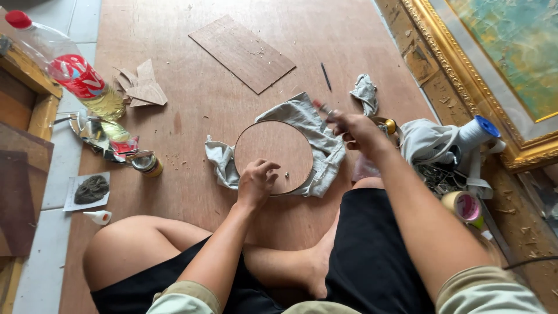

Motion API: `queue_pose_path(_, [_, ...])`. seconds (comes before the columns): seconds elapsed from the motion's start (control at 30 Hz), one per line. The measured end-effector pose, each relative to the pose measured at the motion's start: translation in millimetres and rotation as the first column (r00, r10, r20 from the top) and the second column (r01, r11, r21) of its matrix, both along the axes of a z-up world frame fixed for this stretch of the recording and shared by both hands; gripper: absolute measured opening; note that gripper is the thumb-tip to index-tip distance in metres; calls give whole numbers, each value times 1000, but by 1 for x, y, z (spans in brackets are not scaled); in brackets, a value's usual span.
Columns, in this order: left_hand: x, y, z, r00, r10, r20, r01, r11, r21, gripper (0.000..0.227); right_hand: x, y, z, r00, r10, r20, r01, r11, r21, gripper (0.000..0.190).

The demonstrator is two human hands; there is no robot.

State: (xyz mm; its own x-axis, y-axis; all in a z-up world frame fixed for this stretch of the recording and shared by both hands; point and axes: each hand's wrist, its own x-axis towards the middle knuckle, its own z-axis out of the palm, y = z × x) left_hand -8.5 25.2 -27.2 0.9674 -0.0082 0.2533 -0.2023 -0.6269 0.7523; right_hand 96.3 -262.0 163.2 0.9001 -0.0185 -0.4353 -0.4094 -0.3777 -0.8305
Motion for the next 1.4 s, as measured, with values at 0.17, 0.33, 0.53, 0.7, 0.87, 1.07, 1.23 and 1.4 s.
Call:
queue_pose_path(0.17, [5,-9,6,995,-70,67,54,973,227,13,-28,25,-63,916,-401,-27,367,806,464,47])
queue_pose_path(0.33, [15,-19,0,993,-88,80,52,925,377,7,-18,26,-117,847,-510,-148,521,747,413,37])
queue_pose_path(0.53, [25,-7,17,991,-120,63,83,906,414,12,-15,39,-110,876,-470,-107,458,742,490,39])
queue_pose_path(0.7, [6,67,60,978,206,-22,-201,968,152,31,1,43,-138,886,-450,-113,390,590,707,26])
queue_pose_path(0.87, [-16,101,8,819,415,-395,-507,846,-162,43,-2,46,-147,892,-452,-6,404,792,458,30])
queue_pose_path(1.07, [-3,78,-33,847,357,-393,-421,903,-87,57,12,21,-182,950,-305,74,305,952,13,65])
queue_pose_path(1.23, [-10,63,-31,851,353,-388,-389,921,-15,66,-15,42,-134,972,-230,-46,231,972,29,69])
queue_pose_path(1.4, [-41,41,8,967,183,-180,-203,974,-98,23,9,27,-149,945,-319,76,318,948,26,63])
